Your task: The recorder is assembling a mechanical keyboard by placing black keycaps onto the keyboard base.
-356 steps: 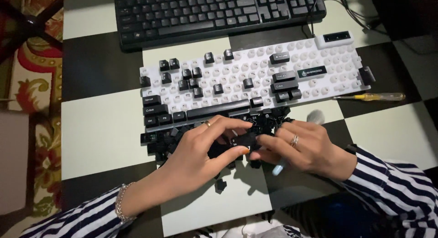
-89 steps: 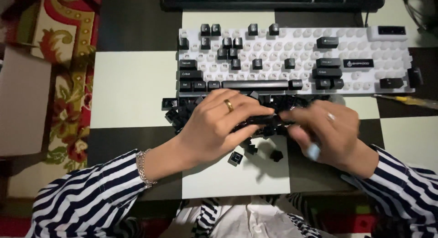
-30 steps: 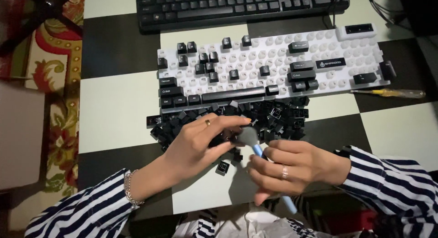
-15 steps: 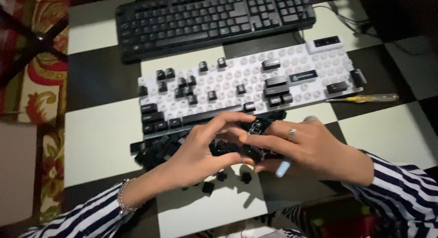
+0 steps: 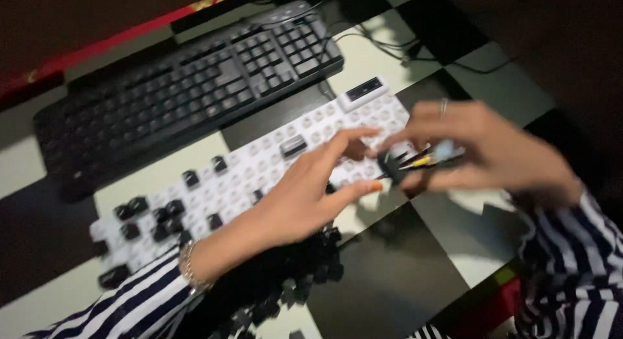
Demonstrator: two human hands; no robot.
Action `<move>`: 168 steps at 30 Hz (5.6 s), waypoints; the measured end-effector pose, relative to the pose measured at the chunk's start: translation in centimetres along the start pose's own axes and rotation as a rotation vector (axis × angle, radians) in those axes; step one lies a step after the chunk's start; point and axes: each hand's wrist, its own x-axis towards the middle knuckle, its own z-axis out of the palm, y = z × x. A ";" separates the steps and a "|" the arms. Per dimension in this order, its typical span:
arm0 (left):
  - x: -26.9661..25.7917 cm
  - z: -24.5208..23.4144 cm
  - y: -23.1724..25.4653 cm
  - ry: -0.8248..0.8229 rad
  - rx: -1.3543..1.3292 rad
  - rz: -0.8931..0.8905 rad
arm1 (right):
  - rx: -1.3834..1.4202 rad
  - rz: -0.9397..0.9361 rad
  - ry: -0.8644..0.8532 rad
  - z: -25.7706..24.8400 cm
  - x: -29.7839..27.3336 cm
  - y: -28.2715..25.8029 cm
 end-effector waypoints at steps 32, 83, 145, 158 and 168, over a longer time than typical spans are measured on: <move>7.7 1.7 -7.0 0.032 0.738 0.265 | -0.123 0.409 -0.125 -2.6 2.2 11.0; 8.4 1.6 -6.4 -0.023 0.867 0.191 | -0.208 0.466 0.043 -2.3 0.6 10.3; -23.1 -0.8 -0.1 0.513 1.223 -0.049 | -0.575 -0.972 0.117 19.0 4.9 -10.9; -22.0 -2.0 0.7 0.508 0.303 -0.219 | -0.433 -1.051 0.143 17.5 4.4 -10.9; -23.4 -0.5 -2.6 0.564 -0.519 -0.117 | -0.442 -1.093 0.132 16.9 3.0 -10.3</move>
